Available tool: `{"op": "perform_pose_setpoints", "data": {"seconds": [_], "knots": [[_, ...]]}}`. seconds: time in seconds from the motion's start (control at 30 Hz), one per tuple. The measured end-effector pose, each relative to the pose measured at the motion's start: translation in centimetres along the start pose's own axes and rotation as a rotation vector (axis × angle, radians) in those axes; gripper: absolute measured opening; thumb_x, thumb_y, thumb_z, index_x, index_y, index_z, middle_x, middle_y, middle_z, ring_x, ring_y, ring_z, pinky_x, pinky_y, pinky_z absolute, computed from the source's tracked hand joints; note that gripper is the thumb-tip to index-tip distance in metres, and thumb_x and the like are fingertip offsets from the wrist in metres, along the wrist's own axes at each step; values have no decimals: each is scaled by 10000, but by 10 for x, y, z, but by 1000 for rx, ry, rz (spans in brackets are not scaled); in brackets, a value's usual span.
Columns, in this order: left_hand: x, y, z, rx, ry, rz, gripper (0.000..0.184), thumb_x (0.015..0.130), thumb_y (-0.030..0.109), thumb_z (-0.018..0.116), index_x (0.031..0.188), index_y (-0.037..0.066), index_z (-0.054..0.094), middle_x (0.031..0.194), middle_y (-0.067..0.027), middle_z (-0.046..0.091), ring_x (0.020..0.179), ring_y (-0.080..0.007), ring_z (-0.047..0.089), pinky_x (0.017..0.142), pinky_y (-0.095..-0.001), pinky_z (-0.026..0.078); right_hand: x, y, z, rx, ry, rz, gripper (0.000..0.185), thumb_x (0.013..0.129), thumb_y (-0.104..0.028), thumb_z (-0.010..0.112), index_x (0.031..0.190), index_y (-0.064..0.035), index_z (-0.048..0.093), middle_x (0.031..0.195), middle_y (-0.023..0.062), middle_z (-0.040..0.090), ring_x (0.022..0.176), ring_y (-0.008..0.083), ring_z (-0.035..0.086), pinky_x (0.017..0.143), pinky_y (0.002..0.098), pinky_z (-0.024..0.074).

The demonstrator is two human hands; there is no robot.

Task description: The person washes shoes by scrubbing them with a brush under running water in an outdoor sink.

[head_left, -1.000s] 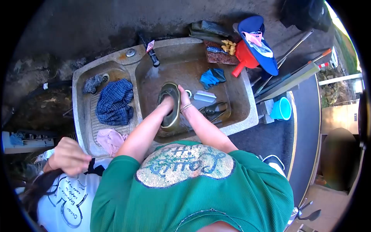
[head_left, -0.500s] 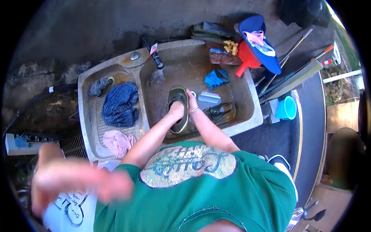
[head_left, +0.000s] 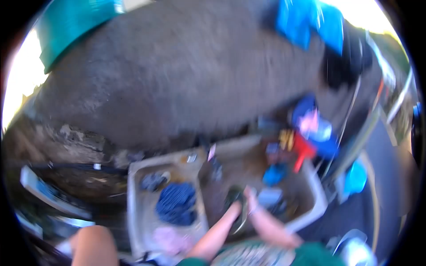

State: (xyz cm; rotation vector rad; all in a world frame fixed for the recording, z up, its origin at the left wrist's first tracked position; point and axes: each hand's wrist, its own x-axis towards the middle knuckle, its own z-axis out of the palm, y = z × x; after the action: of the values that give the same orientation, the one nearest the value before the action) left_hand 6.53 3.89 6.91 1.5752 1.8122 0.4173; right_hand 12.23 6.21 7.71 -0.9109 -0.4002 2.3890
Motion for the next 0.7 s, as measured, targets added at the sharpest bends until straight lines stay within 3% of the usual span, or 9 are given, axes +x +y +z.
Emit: {"op": "perform_pose_setpoints", "data": {"seconds": [0.17, 0.2, 0.27, 0.33, 0.47, 0.5, 0.53, 0.6, 0.7], "knots": [[-12, -13, -22, 55, -154, -80, 568, 918, 434, 291, 1318, 51, 415, 1384, -190, 371, 1282, -293, 356, 1060, -415, 260, 8, -5, 20, 131, 25, 109, 657, 883, -540, 389, 1189, 29, 507, 1138, 229, 570, 987, 371, 578, 913, 457, 437], [-18, -3, -1, 110, -156, -118, 574, 919, 441, 282, 1322, 54, 412, 1387, -188, 369, 1284, -291, 353, 1062, -416, 257, -6, 2, -17, 195, -291, 170, 688, 873, -570, 373, 1194, 23, 504, 1082, 253, 589, 924, 399, 599, 882, 483, 455], [-11, -5, 1, 158, -165, -184, 585, 923, 456, 266, 1330, 59, 406, 1392, -183, 364, 1288, -288, 348, 1065, -419, 250, -7, -3, -8, 78, -37, 114, 705, 876, -584, 352, 1211, 20, 494, 1112, 252, 576, 961, 414, 583, 891, 494, 448], [-23, -2, 7, 188, -42, -203, 617, 920, 470, 243, 1375, 63, 330, 1431, -179, 292, 1324, -309, 278, 1090, -426, 207, 5, 11, -31, 135, -185, 140, 726, 874, -594, 351, 1228, 27, 479, 1122, 257, 569, 972, 427, 574, 893, 502, 446], [-19, -33, 32, -108, 141, -152, 599, 919, 431, 301, 1393, 66, 301, 1458, -170, 240, 1350, -307, 225, 1109, -409, 173, -1, 13, -22, -39, 27, -15, 654, 908, -552, 336, 1232, -6, 496, 1139, 188, 584, 1034, 317, 570, 936, 449, 430], [-23, -21, 10, -167, 97, -257, 588, 914, 402, 359, 1391, 63, 307, 1468, -156, 225, 1358, -291, 208, 1112, -398, 171, -2, 10, -14, -4, 64, 20, 602, 921, -520, 339, 1216, -27, 518, 1147, 157, 589, 1051, 270, 564, 949, 421, 424], [24, -80, 77, 35, 183, -122, 578, 909, 398, 381, 1380, 67, 332, 1461, -150, 247, 1353, -281, 226, 1103, -394, 196, -6, 3, -8, 5, 67, 34, 583, 916, -513, 361, 1200, -34, 533, 1138, 147, 596, 1043, 268, 566, 941, 417, 426], [9, -53, 34, -514, 70, -271, 565, 914, 393, 362, 1376, 69, 342, 1453, -146, 269, 1350, -266, 239, 1099, -387, 204, 6, 8, -14, 9, 198, 17, 574, 907, -512, 384, 1195, -41, 539, 1126, 132, 606, 1028, 263, 572, 938, 409, 427], [8, -34, 20, -140, -40, -104, 546, 905, 367, 379, 1350, 51, 374, 1411, -158, 341, 1315, -271, 307, 1089, -392, 217, -3, 0, -9, -2, 166, -111, 594, 895, -522, 386, 1183, -29, 549, 1142, 154, 595, 1024, 285, 572, 948, 415, 419]]}}
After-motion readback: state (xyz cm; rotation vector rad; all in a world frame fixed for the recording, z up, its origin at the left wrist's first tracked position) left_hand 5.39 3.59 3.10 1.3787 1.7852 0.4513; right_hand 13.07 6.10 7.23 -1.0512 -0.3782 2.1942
